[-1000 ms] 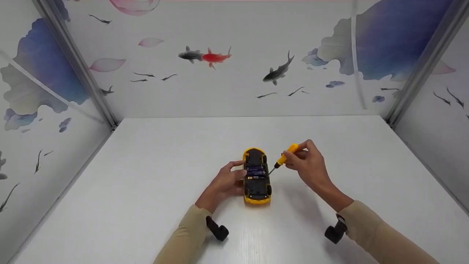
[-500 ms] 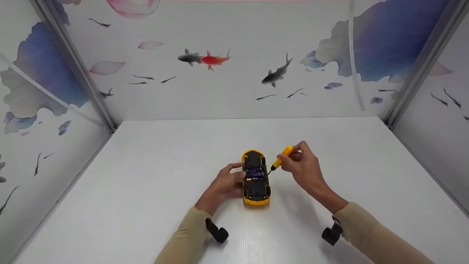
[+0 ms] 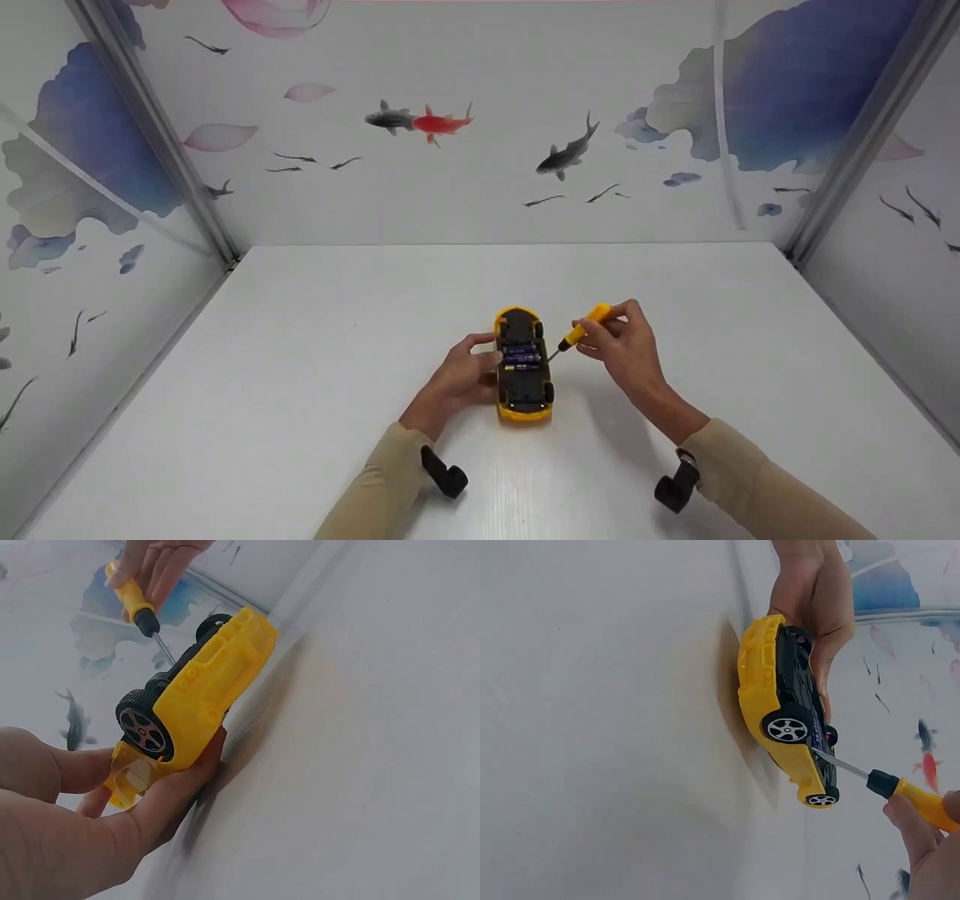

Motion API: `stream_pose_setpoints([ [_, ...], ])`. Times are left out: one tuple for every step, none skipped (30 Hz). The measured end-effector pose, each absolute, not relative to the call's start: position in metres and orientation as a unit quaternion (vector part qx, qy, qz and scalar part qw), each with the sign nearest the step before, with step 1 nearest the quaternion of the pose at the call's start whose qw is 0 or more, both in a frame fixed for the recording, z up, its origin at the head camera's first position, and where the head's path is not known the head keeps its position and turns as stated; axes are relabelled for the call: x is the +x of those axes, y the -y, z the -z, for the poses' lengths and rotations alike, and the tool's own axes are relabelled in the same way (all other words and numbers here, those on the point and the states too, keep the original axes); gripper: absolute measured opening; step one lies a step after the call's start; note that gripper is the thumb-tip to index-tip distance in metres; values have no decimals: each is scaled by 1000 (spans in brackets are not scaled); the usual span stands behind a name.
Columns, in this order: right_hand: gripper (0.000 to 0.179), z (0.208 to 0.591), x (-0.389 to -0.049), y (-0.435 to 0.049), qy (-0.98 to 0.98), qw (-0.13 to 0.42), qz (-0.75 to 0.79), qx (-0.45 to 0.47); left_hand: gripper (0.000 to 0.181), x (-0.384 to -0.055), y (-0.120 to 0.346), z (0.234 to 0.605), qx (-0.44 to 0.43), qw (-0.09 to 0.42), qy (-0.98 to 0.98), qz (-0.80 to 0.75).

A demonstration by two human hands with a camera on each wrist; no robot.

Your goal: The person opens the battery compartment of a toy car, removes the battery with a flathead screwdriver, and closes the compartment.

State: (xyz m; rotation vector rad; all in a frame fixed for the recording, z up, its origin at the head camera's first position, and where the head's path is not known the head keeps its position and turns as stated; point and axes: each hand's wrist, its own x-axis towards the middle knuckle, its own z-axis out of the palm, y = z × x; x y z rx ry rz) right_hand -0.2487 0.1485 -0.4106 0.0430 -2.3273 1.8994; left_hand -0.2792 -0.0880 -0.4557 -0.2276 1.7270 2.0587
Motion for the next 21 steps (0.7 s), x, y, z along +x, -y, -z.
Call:
stream_pose_setpoints([
  [30,412,-249,-150,765,66,-641,3,48,-279,88,456,-85,221,-622,-747],
  [30,413,-250,-152,756,60,-652,-11,48,-279,89,456,-88,221,-619,-749],
  [30,414,-251,-154,747,53,-663,-25,48,-279,89,456,-89,221,-616,-751],
  [31,416,-253,-156,737,45,-673,-38,48,-279,90,456,-91,221,-612,-754],
  [31,418,-254,-158,726,36,-684,-51,48,-279,90,456,-93,221,-609,-756],
  [33,420,-255,-160,718,27,-693,-65,48,-279,91,456,-93,221,-607,-758],
  [34,422,-257,-162,710,17,-699,-78,47,-279,91,456,-94,221,-606,-759],
  [35,424,-258,-165,703,8,-705,-90,47,-279,90,456,-93,222,-605,-759],
  [37,426,-259,-166,697,0,-710,-101,47,-279,90,456,-91,222,-606,-759],
  [39,427,-259,-168,692,-8,-713,-111,47,-279,90,456,-89,222,-606,-759],
  [41,429,-259,-169,687,-14,-717,-120,47,-278,90,456,-88,222,-607,-758],
  [43,429,-259,-169,683,-19,-719,-126,47,-278,90,456,-86,221,-608,-758],
  [44,430,-258,-169,683,-20,-718,-130,47,-278,90,456,-86,221,-608,-758],
  [43,430,-257,-168,687,-17,-715,-129,47,-278,90,456,-85,221,-609,-757],
  [43,429,-256,-167,694,-10,-710,-121,48,-278,89,457,-80,220,-610,-757],
  [41,428,-254,-166,705,1,-701,-106,48,-277,89,457,-78,220,-611,-756],
  [39,427,-252,-164,720,17,-688,-87,48,-277,89,457,-75,219,-611,-757],
  [37,426,-251,-162,739,34,-670,-65,49,-277,89,457,-72,219,-611,-757],
  [36,424,-249,-160,760,52,-647,-41,50,-277,88,458,-69,219,-611,-757],
  [35,423,-248,-157,779,70,-623,-18,50,-277,88,458,-65,219,-612,-757],
  [34,422,-246,-154,794,85,-602,5,51,-277,88,458,-61,218,-614,-756],
])
